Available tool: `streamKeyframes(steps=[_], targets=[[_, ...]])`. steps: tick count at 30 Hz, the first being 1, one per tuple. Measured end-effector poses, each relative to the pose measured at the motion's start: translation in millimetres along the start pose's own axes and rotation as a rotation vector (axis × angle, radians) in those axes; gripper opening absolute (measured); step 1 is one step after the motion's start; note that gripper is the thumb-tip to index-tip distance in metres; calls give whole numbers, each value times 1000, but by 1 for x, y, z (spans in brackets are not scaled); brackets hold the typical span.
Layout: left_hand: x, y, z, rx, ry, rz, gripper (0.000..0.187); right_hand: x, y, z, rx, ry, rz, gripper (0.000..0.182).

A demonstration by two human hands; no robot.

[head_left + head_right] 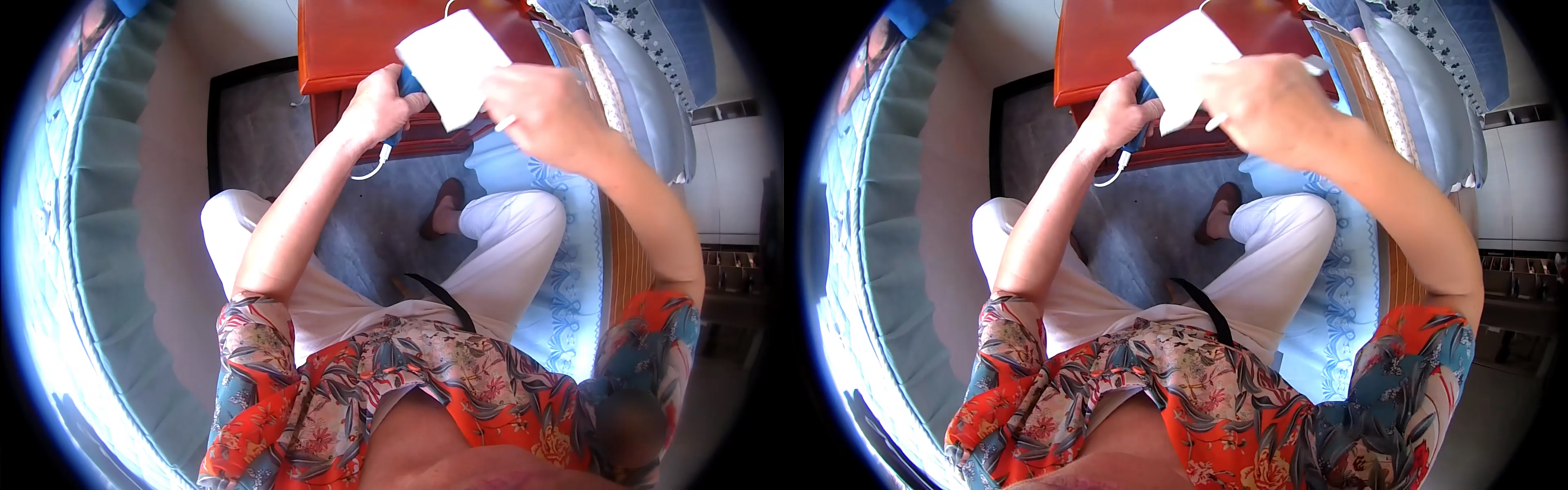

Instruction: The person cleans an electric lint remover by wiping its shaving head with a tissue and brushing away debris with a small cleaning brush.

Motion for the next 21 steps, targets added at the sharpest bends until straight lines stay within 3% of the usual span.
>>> streamKeyframes(steps=[3, 5, 7, 9, 10, 11, 15, 16, 17, 21], targets=[[-8, 10, -1, 55, 20, 38, 34, -9, 38, -14, 169, 98, 327, 11], [-8, 9, 1, 81, 38, 79, 31, -17, 76, -15, 161, 88, 531, 12], [-6, 6, 4, 137, 53, 130, 30, 0, 67, -29, 23, 30, 757, 11], [-2, 0, 6, 226, 73, 189, 31, -1, 83, 0, 545, 104, 820, 9], [-2, 1, 7, 238, 76, 199, 32, 10, 69, -7, 316, 126, 670, 7], [-2, 1, 8, 251, 80, 208, 33, 22, 57, -9, 363, -36, 802, 10], [-4, 2, 8, 306, 92, 233, 35, 35, 37, 14, 268, 37, 212, 13], [-2, 1, 8, 310, 103, 253, 35, 43, 22, 0, 290, -105, 228, 15], [0, -3, 7, 314, 116, 273, 35, 44, 16, -2, 416, -103, 258, 19], [-2, -1, 6, 303, 130, 259, 37, 49, 26, 14, 197, -144, 213, 15]])
Point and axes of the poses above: each hand's wrist, its own x-axis towards the middle knuckle, its own z-axis out of the palm, y = z × x, the point moved 2 cm from there along x, towards the middle knuckle, and after that the axes turned 15 degrees about -x, right-handed, at the moved point
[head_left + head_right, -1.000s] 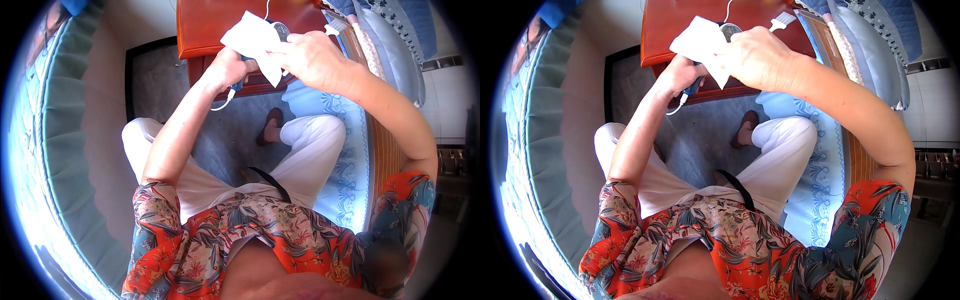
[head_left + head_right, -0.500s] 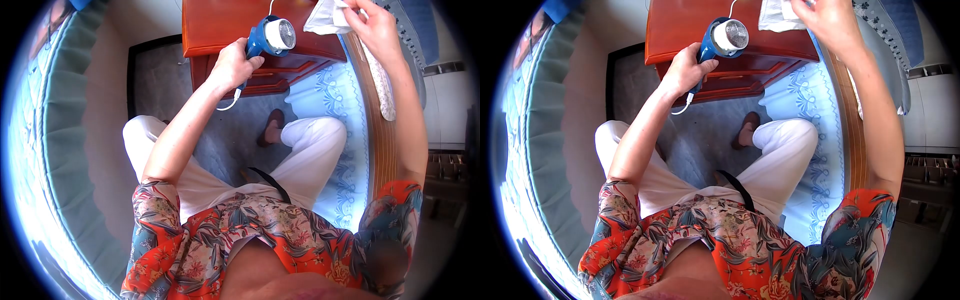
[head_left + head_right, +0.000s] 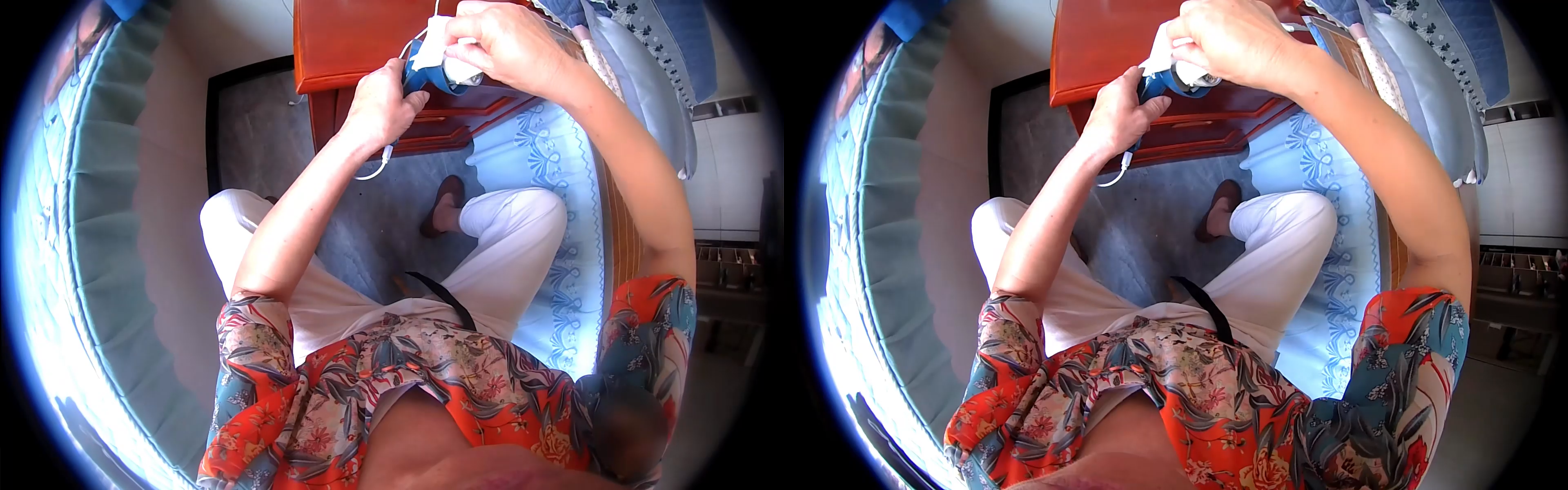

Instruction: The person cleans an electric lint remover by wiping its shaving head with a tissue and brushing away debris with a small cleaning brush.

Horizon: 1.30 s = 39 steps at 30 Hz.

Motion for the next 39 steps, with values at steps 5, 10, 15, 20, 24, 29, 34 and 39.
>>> streamKeyframes(steps=[5, 10, 15, 20, 24, 29, 34, 39], targets=[[-2, 7, -1, 105, 62, 59, 40, 14, 28, 11, -7, -50, 81, 21], [-5, 9, 0, 75, 110, 72, 43, 11, 65, 30, 252, -134, 222, 22], [-7, 13, 1, -11, 139, 98, 44, 3, 59, 20, 581, -291, 628, 13], [-3, 13, -2, -61, 161, 96, 42, 0, 69, 45, 794, -118, 697, 10], [-4, 10, -4, -98, 162, 103, 36, -7, 73, 62, 964, -131, 781, 9], [6, 2, -13, -368, 127, -85, 30, -21, 37, 66, 1130, 54, 616, 10], [10, -7, -8, -570, 109, -56, 16, -17, 25, 81, 991, 238, 617, 14], [10, -12, -7, -553, 142, -77, 20, -19, 4, 85, 818, 316, 590, 15]])
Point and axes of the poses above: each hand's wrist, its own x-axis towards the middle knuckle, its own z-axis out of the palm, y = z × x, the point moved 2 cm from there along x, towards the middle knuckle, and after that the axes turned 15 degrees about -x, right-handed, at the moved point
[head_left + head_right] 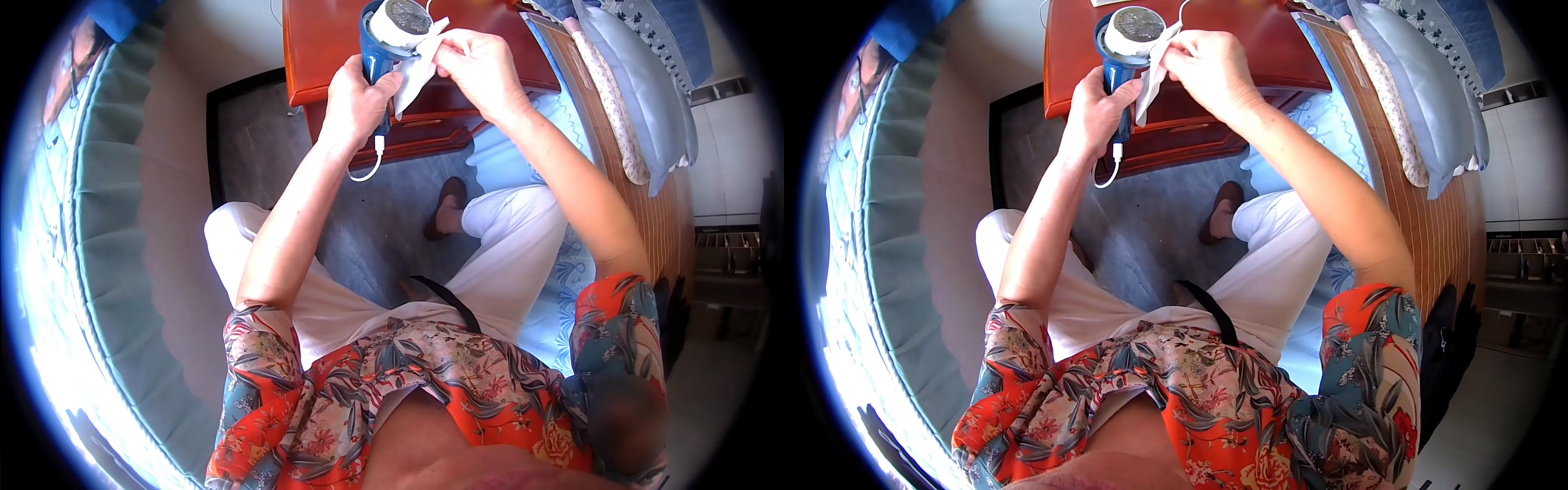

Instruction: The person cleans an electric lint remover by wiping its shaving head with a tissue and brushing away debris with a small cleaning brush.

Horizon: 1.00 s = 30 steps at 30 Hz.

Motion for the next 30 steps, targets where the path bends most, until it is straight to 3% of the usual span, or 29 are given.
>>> streamKeyframes(steps=[5, 8, 18, 21, 25, 27, 30], targets=[[-1, 2, 0, 63, 49, 27, 32, -3, -17, 15, -17, 50, -107, 15], [-1, 4, -2, 125, 78, 112, 34, -1, -9, 21, 197, 45, -78, 14], [-7, 15, 1, 24, 26, -10, 22, 14, 7, 6, 224, 68, -22, 7], [-5, 12, 0, -29, -2, -3, 21, 3, -6, 4, 381, -30, -7, 7], [-6, 14, 3, -155, -24, -26, 20, -4, -13, -13, 611, -335, 61, 12], [-8, 19, 2, -200, -34, -49, 20, -7, -8, -17, 592, -233, 131, 12], [-6, 16, -3, -258, -32, -77, 19, -5, 5, -26, 671, -335, 122, 16]])
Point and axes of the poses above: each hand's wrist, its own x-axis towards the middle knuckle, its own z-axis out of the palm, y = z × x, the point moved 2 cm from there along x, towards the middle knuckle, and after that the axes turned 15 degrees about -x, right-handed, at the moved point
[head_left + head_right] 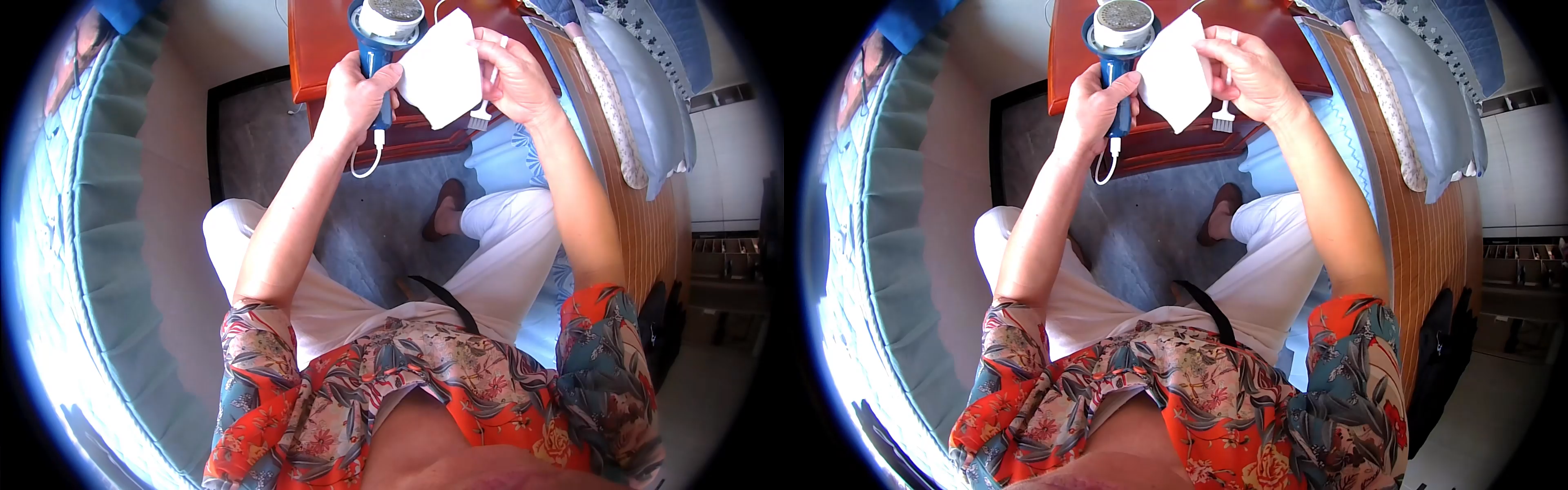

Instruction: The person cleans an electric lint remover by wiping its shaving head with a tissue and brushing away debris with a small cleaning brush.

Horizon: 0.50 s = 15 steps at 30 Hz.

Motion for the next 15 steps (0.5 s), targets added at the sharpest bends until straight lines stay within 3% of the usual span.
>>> streamKeyframes(steps=[1, 3, 10, 13, 15], targets=[[1, -1, 1, -31, 16, 34, 20, 2, 1, -3, 67, -55, -19, 15], [3, -4, 3, -92, 47, 99, 21, -3, -2, 2, -39, 152, 7, 15], [1, 0, 1, 12, 12, 8, 22, 11, 3, -10, -1168, 259, -194, 9], [1, -3, 1, -1, -2, -25, 21, 13, -15, 7, -1387, 349, -339, 10], [2, -6, 1, 23, -13, -21, 21, 16, -19, 14, -1254, 368, -444, 10]])
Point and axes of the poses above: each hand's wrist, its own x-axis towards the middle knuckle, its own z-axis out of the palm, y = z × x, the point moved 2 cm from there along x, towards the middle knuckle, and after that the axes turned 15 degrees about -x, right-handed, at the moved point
